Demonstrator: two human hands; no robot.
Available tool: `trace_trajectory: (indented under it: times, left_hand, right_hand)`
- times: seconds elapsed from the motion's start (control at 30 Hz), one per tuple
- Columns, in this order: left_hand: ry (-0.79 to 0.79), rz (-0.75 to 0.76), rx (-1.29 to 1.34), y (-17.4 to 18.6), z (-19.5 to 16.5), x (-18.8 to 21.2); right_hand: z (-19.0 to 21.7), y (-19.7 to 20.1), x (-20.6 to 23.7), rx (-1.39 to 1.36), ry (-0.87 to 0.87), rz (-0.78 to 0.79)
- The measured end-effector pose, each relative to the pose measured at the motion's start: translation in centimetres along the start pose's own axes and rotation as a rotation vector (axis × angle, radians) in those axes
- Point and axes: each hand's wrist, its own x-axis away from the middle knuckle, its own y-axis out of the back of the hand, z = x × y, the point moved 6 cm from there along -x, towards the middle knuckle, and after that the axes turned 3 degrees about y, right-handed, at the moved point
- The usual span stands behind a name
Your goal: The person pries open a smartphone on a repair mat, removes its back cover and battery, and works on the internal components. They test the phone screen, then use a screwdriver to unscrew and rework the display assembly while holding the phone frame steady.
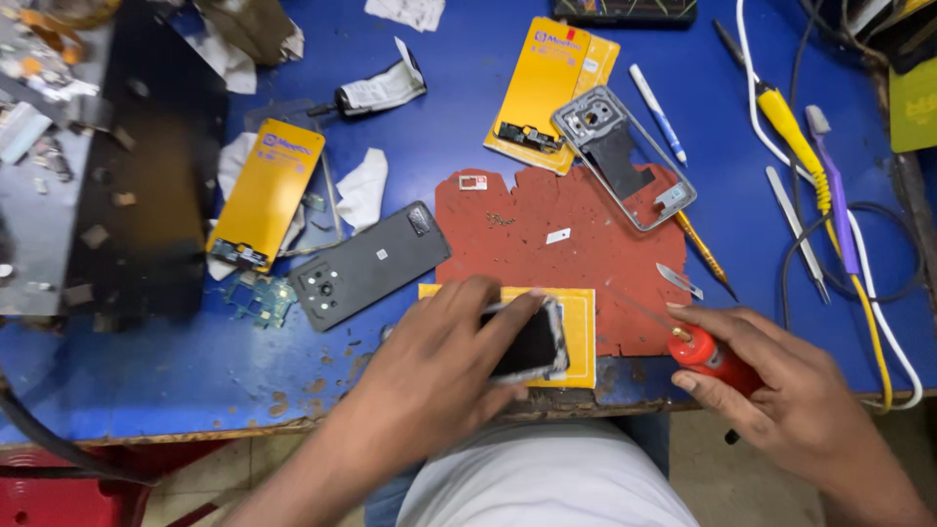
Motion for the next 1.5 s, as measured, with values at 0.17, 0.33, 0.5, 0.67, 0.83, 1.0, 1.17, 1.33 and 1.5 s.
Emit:
trace_trajectory:
  times: [0.17,0.33,0.5,0.67,0.83,1.0,1.17,1.33,1.5]
  left_hand:
    - [-0.147,0.022,-0.107,-0.5,0.0,-3.1]
    - [-0.097,-0.02,-0.008,-0.3,0.6,-2.5]
    - [-0.05,-0.069,-0.006,-0.7,1.9,-0.9]
    - [-0.027,-0.12,0.003,-1.1,2.6,-0.7]
    - [-0.005,-0.115,0.044,-1.3,3.0,-0.7]
    - [0.002,-0.124,0.083,-1.5,3.4,-0.6]
    - [0.003,-0.138,0.097,-1.6,3.5,-0.6]
    - [-0.002,-0.147,0.103,-1.8,3.5,-0.5]
    - [-0.002,-0.154,0.097,-1.8,3.5,-0.4]
  right_hand:
    - [-0.5,0.2,-1.5,0.41,-0.046,0.167]
    - [1.3,0.3,-1.8,0.513,0.233,0.051]
    - [2.1,0.3,-2.1,0.605,0.315,0.037]
    - [2.9,0.4,-2.6,0.66,0.382,0.046]
    - [2.7,0.5,-2.5,0.671,0.327,0.062]
    - [2.5,0.2,-2.1,0.695,0.328,0.115]
    - [2.9,0.2,-1.7,0.79,0.388,0.145]
    - [3.1,0.0,-1.4,0.774,0.409,0.151]
    - [3.1,0.0,-1.1,0.755,0.374,0.176]
